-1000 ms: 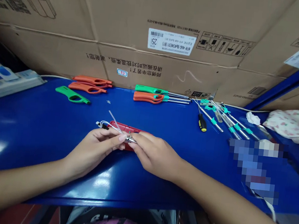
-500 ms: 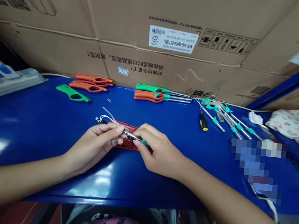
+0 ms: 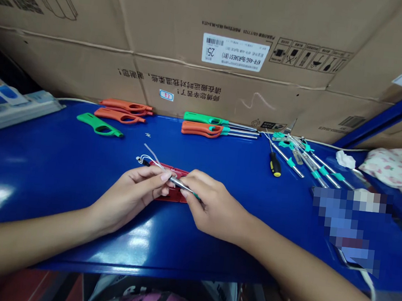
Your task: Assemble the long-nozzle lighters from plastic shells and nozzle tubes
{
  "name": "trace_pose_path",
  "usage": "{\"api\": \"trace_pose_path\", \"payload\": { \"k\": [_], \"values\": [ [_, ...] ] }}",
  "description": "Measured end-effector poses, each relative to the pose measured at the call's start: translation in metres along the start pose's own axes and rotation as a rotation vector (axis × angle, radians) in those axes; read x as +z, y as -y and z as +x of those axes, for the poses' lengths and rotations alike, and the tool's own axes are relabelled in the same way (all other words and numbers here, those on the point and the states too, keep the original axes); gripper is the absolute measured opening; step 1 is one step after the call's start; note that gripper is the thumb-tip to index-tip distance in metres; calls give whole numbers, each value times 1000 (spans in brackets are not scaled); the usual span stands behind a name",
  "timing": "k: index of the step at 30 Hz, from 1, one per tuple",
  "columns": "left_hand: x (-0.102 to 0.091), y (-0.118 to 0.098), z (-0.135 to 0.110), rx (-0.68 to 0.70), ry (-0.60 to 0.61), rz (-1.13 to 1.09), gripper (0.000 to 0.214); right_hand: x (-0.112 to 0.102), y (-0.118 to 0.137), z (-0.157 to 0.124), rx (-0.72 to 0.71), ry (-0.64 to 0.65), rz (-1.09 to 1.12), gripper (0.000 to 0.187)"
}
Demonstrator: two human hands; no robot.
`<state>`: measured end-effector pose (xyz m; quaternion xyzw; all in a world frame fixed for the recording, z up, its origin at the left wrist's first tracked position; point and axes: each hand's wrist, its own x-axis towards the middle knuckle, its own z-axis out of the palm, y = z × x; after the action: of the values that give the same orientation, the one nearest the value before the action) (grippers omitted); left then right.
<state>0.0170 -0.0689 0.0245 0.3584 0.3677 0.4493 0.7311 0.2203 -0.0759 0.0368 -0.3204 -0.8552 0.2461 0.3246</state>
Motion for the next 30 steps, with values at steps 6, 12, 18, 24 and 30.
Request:
{"api": "trace_pose_path", "payload": {
  "k": [6, 12, 18, 24, 30],
  "values": [
    [1, -2, -1, 2, 12, -1, 17, -2, 2, -2, 13, 50, -11, 23],
    [0, -1, -2, 11, 90, 53, 13, -5, 4, -1, 35, 80, 0, 20],
    [-3, 1, -3, 23, 169, 135, 10, -7, 10, 1, 32, 37, 44, 23],
    [-2, 0, -2, 9, 121, 63, 11, -11, 16, 2, 109, 30, 75, 15],
    [1, -6, -2, 13, 91, -6, 14, -19, 6, -1, 191, 131, 44, 16]
  ]
}}
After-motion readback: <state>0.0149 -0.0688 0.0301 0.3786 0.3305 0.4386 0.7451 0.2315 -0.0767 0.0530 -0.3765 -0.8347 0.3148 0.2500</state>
